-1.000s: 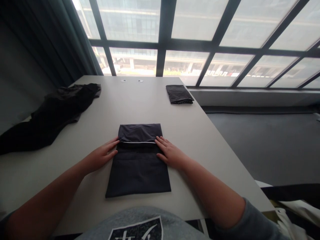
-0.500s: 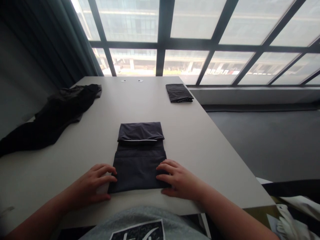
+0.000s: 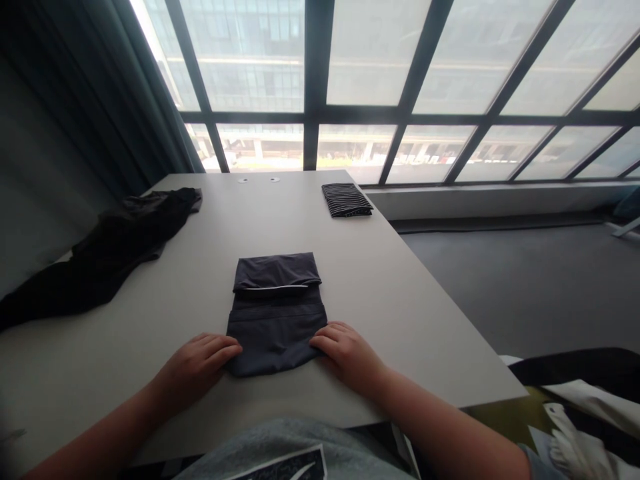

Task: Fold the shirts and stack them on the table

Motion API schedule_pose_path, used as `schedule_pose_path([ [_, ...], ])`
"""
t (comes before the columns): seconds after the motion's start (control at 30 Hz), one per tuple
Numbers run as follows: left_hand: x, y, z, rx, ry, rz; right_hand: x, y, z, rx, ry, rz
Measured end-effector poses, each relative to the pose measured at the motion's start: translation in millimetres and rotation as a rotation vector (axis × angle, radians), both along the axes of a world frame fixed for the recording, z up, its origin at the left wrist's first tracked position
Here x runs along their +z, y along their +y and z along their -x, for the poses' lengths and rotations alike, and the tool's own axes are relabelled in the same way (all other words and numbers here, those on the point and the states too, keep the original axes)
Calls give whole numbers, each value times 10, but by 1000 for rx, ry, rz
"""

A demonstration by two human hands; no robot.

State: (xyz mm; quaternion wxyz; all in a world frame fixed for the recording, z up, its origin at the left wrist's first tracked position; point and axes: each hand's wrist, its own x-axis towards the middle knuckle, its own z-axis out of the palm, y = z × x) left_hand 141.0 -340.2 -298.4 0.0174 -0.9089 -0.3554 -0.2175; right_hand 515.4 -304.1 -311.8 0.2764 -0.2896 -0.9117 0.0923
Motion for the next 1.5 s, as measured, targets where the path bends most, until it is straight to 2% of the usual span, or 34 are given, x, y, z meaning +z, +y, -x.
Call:
schedule_pose_path([
  [0.2, 152, 61, 130, -30, -114, 91, 174, 105, -106, 1, 83, 79],
  [0.33, 276, 132, 87, -115, -25, 224, 328, 212, -133, -39, 96, 159],
  [0.47, 256, 127, 25, -172, 57, 249, 381, 287, -150, -30, 62, 230],
  [0.63, 236, 83, 62, -142, -93, 238, 346, 260, -205, 48, 65, 255],
  [0.73, 352, 180, 125, -93, -215, 250, 412, 341, -215, 30, 87, 292],
  [0.8, 460, 331, 167, -26, -261, 267, 494, 514, -180, -3, 117, 327],
  [0.9, 603, 674, 216, 143, -307, 335, 607, 954, -64, -64, 224, 374],
  [1.0, 662, 1089, 244, 318, -387, 381, 644, 1487, 79, -111, 330, 447],
  [1.1, 590, 1477, 264, 409, -414, 396, 572, 1925, 205, -166, 280, 468],
  [1.2, 398, 1767, 283, 470, -393, 439, 401, 2165, 307, -249, 174, 432],
  [1.37, 75, 2001, 296, 540, -327, 471, 122, 2242, 411, -329, 121, 386],
  [1.5, 3, 2048, 301, 605, -296, 417, 25, 2268, 432, -376, 123, 335],
])
